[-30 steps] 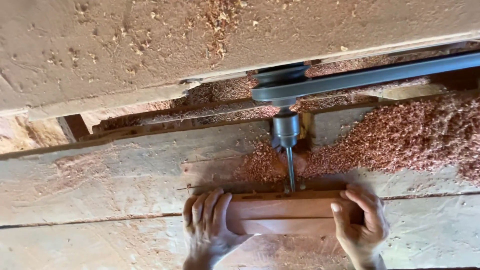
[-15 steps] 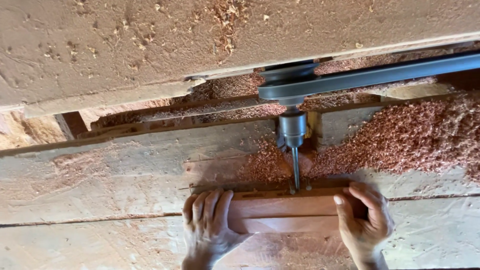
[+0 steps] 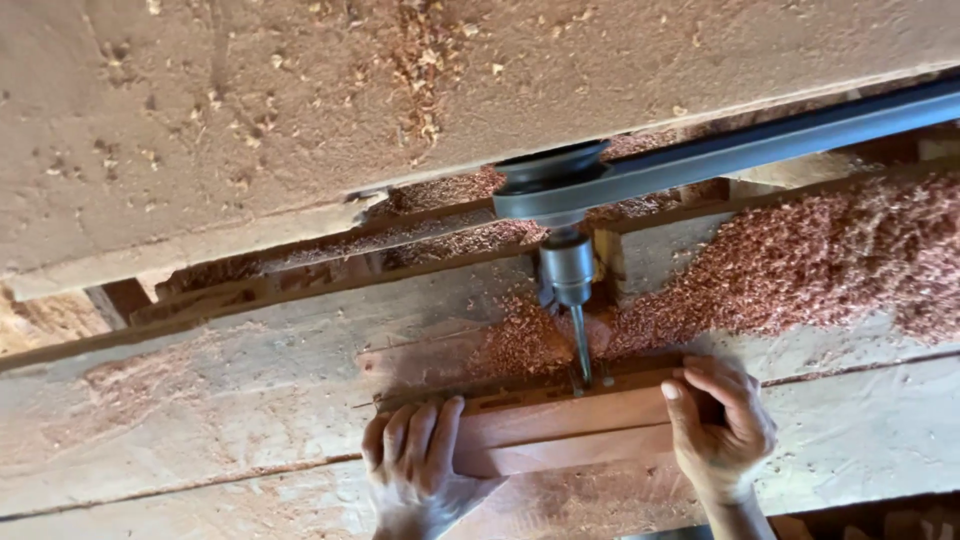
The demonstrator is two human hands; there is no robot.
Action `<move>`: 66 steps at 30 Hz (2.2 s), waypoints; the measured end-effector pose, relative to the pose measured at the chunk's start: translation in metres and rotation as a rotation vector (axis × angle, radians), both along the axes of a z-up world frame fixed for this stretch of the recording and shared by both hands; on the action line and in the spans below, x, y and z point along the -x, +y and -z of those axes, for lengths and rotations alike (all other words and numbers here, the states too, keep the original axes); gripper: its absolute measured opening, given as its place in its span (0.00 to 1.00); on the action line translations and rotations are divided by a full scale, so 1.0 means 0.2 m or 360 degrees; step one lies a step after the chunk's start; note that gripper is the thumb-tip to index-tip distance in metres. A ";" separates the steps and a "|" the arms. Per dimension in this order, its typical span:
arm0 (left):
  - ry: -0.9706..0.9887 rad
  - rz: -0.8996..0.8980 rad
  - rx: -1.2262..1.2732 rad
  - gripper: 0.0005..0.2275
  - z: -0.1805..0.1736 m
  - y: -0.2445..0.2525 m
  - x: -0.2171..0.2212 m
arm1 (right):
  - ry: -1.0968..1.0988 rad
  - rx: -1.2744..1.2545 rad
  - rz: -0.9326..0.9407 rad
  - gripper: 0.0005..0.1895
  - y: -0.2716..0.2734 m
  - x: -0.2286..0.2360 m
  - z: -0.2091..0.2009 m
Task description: Using a woodworking machine to drill or carve slots into a piece of wood.
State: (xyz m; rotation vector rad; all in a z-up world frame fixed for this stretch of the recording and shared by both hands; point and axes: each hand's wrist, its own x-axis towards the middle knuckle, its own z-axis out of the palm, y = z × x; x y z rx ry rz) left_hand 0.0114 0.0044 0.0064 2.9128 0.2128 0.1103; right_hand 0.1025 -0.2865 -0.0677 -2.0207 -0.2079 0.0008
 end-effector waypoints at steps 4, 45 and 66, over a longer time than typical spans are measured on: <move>0.0008 -0.0004 0.0056 0.32 0.00 0.00 0.02 | -0.0024 -0.0021 0.0024 0.09 0.00 0.01 0.01; -0.0021 -0.0127 0.0002 0.37 0.16 -0.04 0.16 | -0.0024 -0.0044 0.0129 0.07 0.04 0.00 -0.01; 0.0077 -0.0225 0.0068 0.38 0.10 -0.05 0.11 | -0.0210 -0.0049 0.0175 0.09 0.07 -0.02 0.04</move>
